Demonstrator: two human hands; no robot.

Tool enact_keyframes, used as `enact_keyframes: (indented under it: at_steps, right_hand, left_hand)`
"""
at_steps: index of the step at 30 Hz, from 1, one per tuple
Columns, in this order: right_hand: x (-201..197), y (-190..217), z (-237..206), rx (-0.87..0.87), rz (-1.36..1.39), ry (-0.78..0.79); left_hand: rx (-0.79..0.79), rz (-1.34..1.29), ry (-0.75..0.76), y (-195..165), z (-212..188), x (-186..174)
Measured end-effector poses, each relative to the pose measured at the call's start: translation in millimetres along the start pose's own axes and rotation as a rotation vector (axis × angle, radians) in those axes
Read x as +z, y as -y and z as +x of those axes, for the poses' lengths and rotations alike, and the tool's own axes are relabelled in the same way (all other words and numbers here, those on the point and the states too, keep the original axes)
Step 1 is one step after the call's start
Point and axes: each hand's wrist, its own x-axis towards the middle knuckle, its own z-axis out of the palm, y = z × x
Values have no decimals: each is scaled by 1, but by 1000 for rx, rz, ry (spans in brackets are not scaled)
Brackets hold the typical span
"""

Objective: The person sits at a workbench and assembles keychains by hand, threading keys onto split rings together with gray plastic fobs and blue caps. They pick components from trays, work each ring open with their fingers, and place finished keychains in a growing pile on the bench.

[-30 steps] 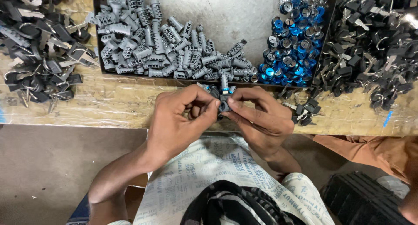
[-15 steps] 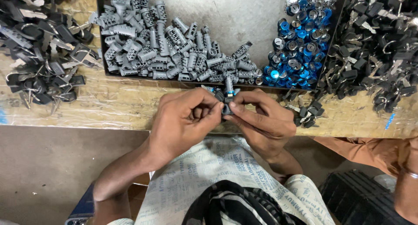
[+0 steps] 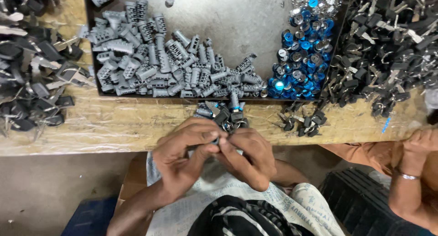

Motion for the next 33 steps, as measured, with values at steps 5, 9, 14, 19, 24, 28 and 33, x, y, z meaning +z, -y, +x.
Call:
enact_keyframes:
  at_steps: [5, 9, 14, 19, 24, 28, 33]
  right_hand:
    - [-58, -42, 15, 377, -333, 65]
    - [-97, -111, 42, 449, -621, 151]
    - [-83, -147, 54, 408, -739, 311]
    - [-69, -157, 53, 542, -604, 285]
    - [-48, -145, 52, 507, -635, 278]
    - [-28, -127, 50, 317, -684, 353]
    - [-37, -117, 49, 350, -549, 451]
  left_hand:
    - [-140, -15, -88, 12, -6, -24]
    - [-11, 112, -221, 31, -7, -34]
    - [79, 130, -313, 45, -8, -36]
    - [132, 86, -328, 51, 1, -38]
    - [35, 174, -304, 44, 6, -41]
    - [44, 264, -298, 40, 9, -41]
    - [61, 189, -311, 42, 9, -39]
